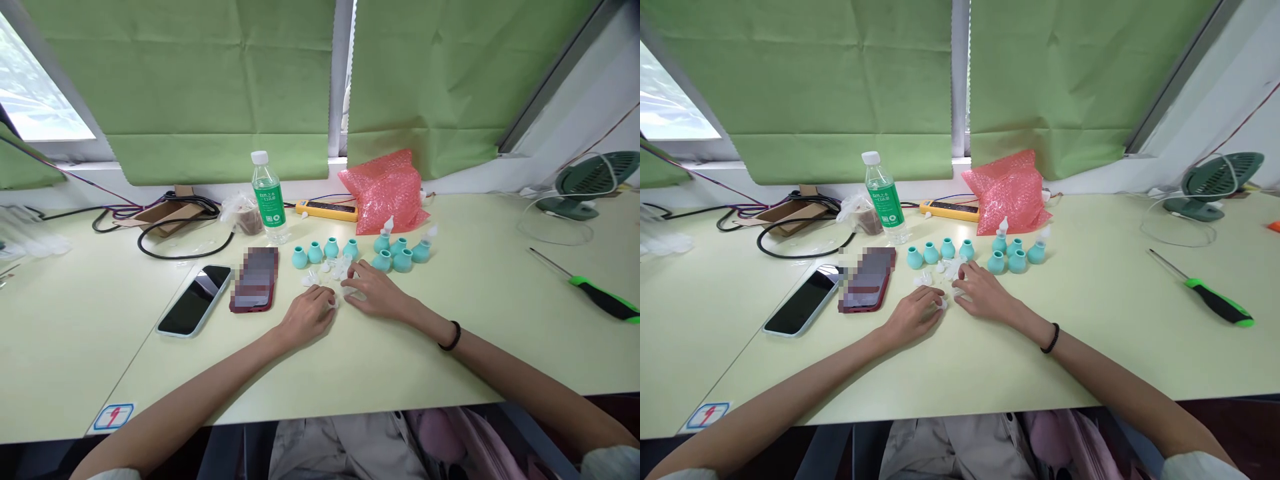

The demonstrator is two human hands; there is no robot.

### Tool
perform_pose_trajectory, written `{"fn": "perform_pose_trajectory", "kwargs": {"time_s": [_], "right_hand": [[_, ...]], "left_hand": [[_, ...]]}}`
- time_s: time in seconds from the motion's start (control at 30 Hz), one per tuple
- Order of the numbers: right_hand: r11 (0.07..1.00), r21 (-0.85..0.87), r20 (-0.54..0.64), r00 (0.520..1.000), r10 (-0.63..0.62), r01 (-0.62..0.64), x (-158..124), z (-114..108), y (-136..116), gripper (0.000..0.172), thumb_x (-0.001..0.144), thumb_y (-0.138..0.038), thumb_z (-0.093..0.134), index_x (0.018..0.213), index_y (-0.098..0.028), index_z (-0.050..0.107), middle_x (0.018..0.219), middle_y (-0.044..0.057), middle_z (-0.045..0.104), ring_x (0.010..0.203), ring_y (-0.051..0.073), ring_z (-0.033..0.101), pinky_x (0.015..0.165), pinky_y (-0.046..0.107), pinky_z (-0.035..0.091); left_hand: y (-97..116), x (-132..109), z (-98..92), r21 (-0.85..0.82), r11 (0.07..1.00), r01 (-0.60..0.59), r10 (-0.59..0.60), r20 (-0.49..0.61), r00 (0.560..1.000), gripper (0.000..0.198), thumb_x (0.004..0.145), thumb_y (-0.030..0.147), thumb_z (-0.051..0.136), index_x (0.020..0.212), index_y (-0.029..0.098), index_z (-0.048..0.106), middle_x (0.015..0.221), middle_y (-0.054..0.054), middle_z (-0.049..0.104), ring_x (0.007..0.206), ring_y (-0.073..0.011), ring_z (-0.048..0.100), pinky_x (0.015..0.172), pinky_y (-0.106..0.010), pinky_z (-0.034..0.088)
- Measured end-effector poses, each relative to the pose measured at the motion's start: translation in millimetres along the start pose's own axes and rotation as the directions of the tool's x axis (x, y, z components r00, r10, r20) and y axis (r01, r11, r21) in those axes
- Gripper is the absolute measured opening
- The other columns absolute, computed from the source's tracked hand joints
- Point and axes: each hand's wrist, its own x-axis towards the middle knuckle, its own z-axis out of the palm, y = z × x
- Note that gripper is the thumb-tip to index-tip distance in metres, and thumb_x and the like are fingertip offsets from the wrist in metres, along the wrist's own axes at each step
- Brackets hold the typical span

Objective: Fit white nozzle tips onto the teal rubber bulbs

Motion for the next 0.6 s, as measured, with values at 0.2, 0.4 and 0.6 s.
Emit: {"fn": "perform_pose_trajectory", "kwargs": {"time_s": [0.2,0.4,0.6], "right_hand": [[0.997,0.068,-0.081,0.996,0.048,-0.042,-6.3,8.7,5.9,0.014,0.072,-0.027,0.050,0.080,-0.016,0.054,0.079,0.007,0.053,0.079,0.021,0.045,0.066,0.035,0.039],[0.986,0.167,-0.180,0.982,0.053,-0.022,-9.0,14.8,-1.2,0.016,0.073,-0.024,0.048,0.087,-0.017,0.050,0.077,0.006,0.057,0.076,0.020,0.048,0.066,0.035,0.038],[0.972,0.210,-0.292,0.956,-0.044,0.109,-11.2,22.7,-14.8,0.014,0.073,-0.021,0.049,0.088,-0.020,0.050,0.080,0.005,0.058,0.077,0.018,0.049,0.068,0.035,0.038]], "left_hand": [[-3.0,-0.3,2.4,0.019,1.000,-0.017,0.017,0.004,1.000,0.017,0.076,0.018,0.040,0.091,0.018,0.049,0.089,-0.005,0.054,0.084,-0.0161,0.047,0.072,-0.029,0.042],[-9.5,0.4,2.2,0.080,0.994,0.074,-0.065,-0.112,0.992,0.017,0.076,0.025,0.043,0.087,0.017,0.054,0.083,-0.006,0.054,0.080,-0.0175,0.046,0.067,-0.031,0.042],[1.4,0.2,-3.4,-0.074,0.997,0.038,-0.052,-0.201,0.978,0.030,0.071,0.037,0.050,0.091,0.015,0.054,0.082,-0.006,0.056,0.080,-0.0166,0.046,0.070,-0.031,0.042]]}}
